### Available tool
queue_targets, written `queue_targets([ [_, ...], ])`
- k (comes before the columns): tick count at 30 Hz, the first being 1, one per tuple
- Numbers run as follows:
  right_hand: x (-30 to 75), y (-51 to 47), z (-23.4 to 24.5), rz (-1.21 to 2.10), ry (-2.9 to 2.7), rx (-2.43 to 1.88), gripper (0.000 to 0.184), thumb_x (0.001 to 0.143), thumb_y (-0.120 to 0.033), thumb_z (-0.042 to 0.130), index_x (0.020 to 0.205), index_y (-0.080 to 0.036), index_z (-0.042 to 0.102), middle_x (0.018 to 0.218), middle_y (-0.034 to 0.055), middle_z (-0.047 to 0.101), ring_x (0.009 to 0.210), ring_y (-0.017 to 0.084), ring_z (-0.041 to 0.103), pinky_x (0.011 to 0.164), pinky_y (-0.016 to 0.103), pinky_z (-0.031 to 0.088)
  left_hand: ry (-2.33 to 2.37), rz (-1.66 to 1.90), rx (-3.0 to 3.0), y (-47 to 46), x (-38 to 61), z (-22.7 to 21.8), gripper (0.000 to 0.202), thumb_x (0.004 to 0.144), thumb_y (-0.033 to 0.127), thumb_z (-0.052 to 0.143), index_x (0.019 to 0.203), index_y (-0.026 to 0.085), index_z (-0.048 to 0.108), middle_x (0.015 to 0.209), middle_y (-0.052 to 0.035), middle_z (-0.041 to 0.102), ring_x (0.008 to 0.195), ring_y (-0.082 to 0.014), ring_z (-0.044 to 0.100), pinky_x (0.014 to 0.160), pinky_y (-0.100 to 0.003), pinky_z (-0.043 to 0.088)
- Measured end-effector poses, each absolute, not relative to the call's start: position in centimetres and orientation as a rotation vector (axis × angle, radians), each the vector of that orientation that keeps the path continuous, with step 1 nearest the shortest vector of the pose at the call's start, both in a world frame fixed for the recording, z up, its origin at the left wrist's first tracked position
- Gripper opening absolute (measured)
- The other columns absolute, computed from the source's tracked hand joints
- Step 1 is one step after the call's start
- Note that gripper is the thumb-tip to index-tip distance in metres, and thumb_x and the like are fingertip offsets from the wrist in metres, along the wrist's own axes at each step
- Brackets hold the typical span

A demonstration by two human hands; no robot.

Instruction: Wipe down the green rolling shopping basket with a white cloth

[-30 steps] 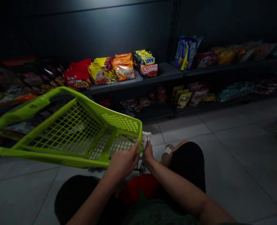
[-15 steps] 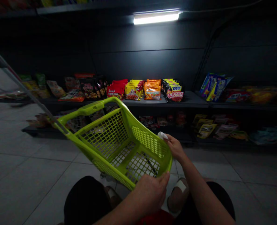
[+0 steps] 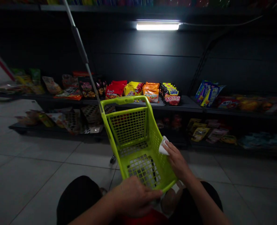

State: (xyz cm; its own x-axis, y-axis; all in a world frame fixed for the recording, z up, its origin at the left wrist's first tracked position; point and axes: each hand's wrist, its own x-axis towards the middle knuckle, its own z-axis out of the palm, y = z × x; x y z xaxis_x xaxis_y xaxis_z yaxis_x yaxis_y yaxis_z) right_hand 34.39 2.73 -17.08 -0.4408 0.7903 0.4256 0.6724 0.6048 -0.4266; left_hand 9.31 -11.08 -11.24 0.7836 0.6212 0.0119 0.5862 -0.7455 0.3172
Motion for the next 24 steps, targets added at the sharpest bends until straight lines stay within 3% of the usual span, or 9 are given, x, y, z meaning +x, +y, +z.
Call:
queue_targets([
  [4,34.7,-0.4,-17.7,0.264,-2.137,-1.205,0.061,0.091,-0.012,0.039,0.149,-0.025,0.054,0.161,0.0052,0.042,0.154,0.023,0.030,0.125,0.053,0.033,0.859,0.283,2.727,-11.0,7.2,-11.2,0.038,0.099,0.034,0.046,0.134,0.030,0.061,0.094,-0.0028,0.080,0.073,-0.0197,0.074,0.061,-0.030,0.052],
  [7,34.3,-2.8,-17.3,0.232,-2.094,-1.231,0.059,0.088,-0.011,0.041,0.142,-0.025,0.061,0.158,0.0068,0.046,0.153,0.026,0.032,0.123,0.056,0.035,0.937,0.291,2.761,-10.3,6.0,-11.0,0.029,0.099,0.034,0.047,0.116,0.026,0.070,0.084,-0.0026,0.079,0.069,-0.0164,0.072,0.061,-0.026,0.048],
  [10,33.8,-4.6,-16.3,0.200,-2.096,-1.248,0.051,0.088,-0.011,0.044,0.129,-0.028,0.070,0.152,0.0064,0.054,0.149,0.029,0.039,0.119,0.057,0.038,1.066,0.219,2.771,-9.7,5.3,-10.9,0.029,0.099,0.037,0.048,0.091,0.024,0.073,0.074,-0.0025,0.076,0.065,-0.0160,0.071,0.060,-0.025,0.045],
  [13,33.3,-4.6,-14.2,0.264,-2.219,-1.213,0.042,0.088,-0.011,0.048,0.112,-0.031,0.076,0.132,0.0064,0.070,0.131,0.029,0.058,0.112,0.053,0.041,1.127,0.128,2.751,-9.5,5.1,-11.0,0.034,0.100,0.040,0.048,0.084,0.023,0.072,0.074,-0.0033,0.076,0.065,-0.0174,0.071,0.060,-0.026,0.045],
  [16,32.4,-2.0,-11.1,0.530,-2.211,-1.125,0.034,0.088,-0.012,0.050,0.100,-0.029,0.077,0.108,0.0060,0.077,0.105,0.025,0.068,0.100,0.044,0.047,1.176,0.054,2.641,-9.0,5.2,-10.8,0.041,0.102,0.042,0.043,0.085,0.022,0.073,0.078,-0.0049,0.077,0.068,-0.0197,0.073,0.060,-0.027,0.046],
  [19,29.6,3.1,-7.5,0.797,-1.908,-0.969,0.036,0.085,-0.011,0.047,0.104,-0.025,0.074,0.106,0.0028,0.076,0.102,0.021,0.067,0.095,0.037,0.049,1.207,0.134,2.434,-6.3,4.5,-9.5,0.037,0.103,0.042,0.042,0.100,0.025,0.075,0.092,-0.0037,0.080,0.081,-0.0205,0.076,0.068,-0.028,0.052],
  [22,24.5,9.3,-4.9,0.863,-1.577,-0.870,0.032,0.080,-0.011,0.055,0.105,-0.022,0.072,0.105,0.0000,0.073,0.098,0.019,0.066,0.097,0.033,0.048,1.370,0.614,2.237,0.1,3.0,-7.1,0.036,0.102,0.039,0.043,0.122,0.025,0.069,0.118,-0.0053,0.077,0.104,-0.0200,0.073,0.090,-0.031,0.055],
  [24,20.1,13.0,-5.0,0.868,-1.390,-0.891,0.026,0.079,-0.010,0.059,0.100,-0.019,0.071,0.096,-0.0016,0.072,0.091,0.017,0.065,0.095,0.031,0.050,1.562,1.047,2.150,5.3,2.1,-5.8,0.037,0.100,0.034,0.041,0.126,0.020,0.065,0.125,-0.0090,0.073,0.113,-0.0211,0.068,0.102,-0.037,0.051],
])
